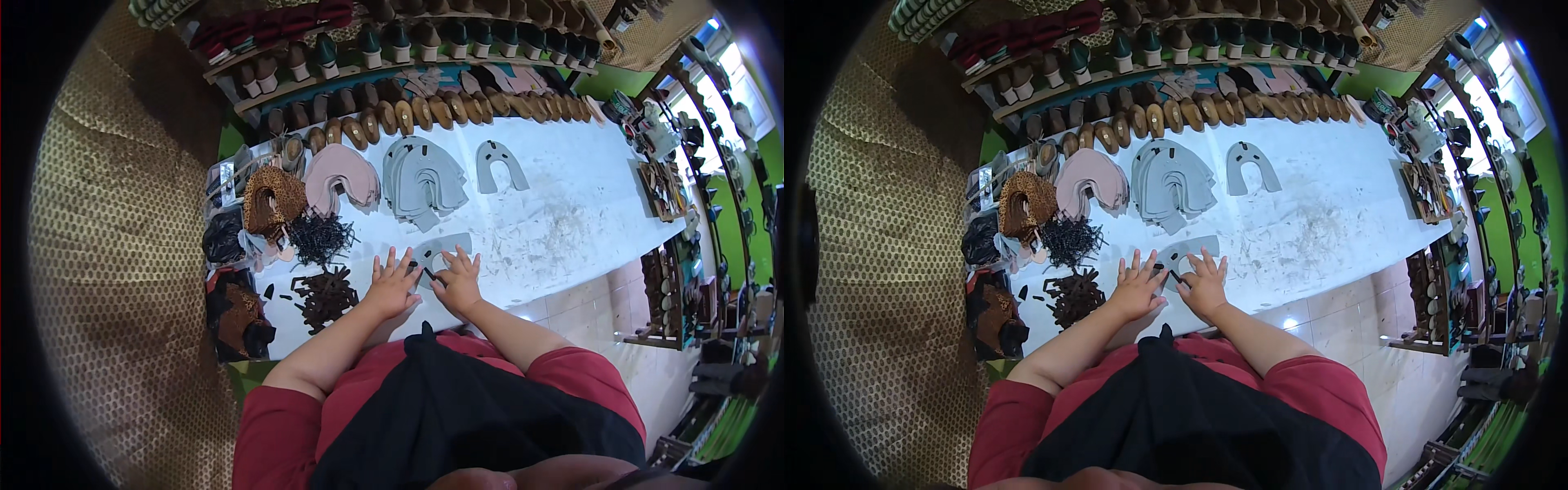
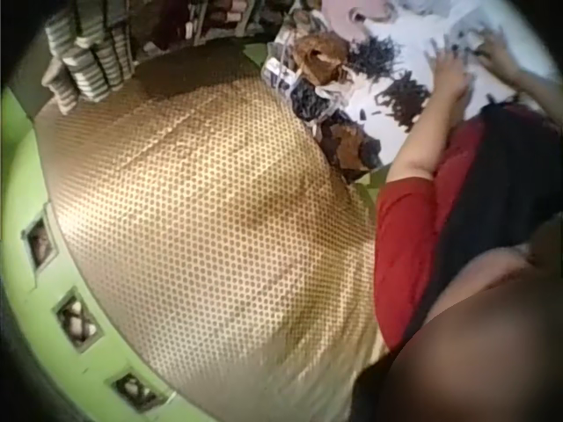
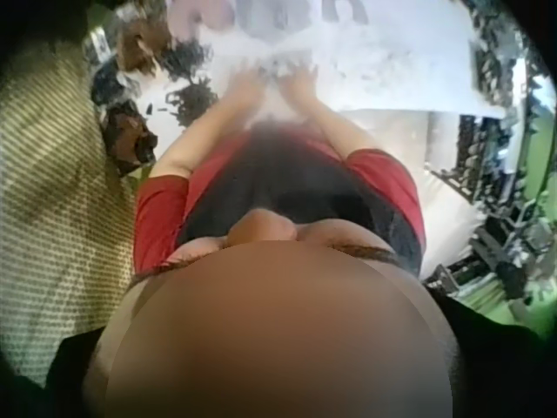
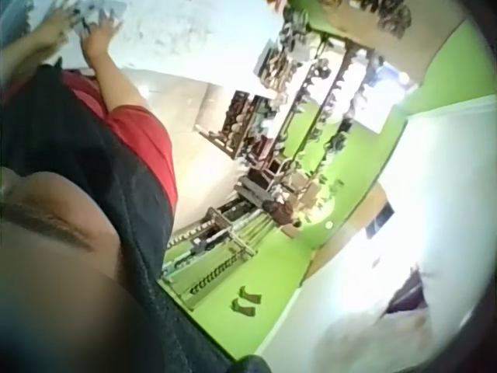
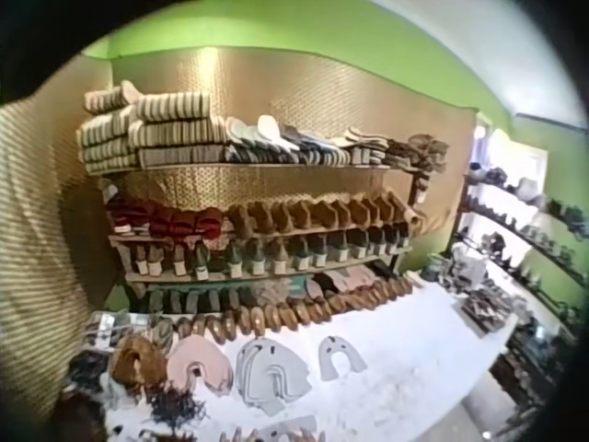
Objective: Arranging and sorting cut leather or fabric shoe components on a workbench for assembly.
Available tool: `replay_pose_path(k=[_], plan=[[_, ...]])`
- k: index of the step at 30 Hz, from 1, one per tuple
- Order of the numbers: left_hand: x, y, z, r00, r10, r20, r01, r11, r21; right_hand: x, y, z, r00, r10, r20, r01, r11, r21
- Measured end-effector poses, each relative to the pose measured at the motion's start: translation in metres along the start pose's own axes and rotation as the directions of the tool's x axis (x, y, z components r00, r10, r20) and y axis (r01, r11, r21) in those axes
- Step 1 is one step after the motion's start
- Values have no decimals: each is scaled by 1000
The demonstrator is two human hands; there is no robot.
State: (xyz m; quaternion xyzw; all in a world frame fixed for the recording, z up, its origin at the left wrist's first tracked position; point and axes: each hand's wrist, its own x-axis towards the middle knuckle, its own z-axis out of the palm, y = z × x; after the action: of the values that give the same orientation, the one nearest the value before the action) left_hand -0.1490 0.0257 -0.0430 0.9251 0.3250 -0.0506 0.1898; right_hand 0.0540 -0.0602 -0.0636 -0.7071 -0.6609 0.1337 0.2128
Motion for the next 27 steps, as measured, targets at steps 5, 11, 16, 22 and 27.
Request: replay_pose_path(k=[5, 11, 16, 22, 27], plan=[[9, 2, 2, 999, -38, 22, 39, 999, -14, 1, 0, 4, 999, 3, -34, -2, 1000, 18], [11, 6, 3, 997, -56, 45, 58, 997, -45, 1, 2, 8, 997, -31, -72, 36, 998, 60], [9, 11, 0, 999, -37, 33, 39, 998, -55, 1, 4, 11, 997, 47, -61, -39, 991, 129], [7, 15, 4, 1000, -14, 3, 14, 1000, -11, 0, 3, 9, 996, 82, -42, -76, 987, 143], [6, 14, 7, 1000, 22, -7, -22, 999, 36, -5, 7, 3, 998, -34, -53, 40, 993, 111]])
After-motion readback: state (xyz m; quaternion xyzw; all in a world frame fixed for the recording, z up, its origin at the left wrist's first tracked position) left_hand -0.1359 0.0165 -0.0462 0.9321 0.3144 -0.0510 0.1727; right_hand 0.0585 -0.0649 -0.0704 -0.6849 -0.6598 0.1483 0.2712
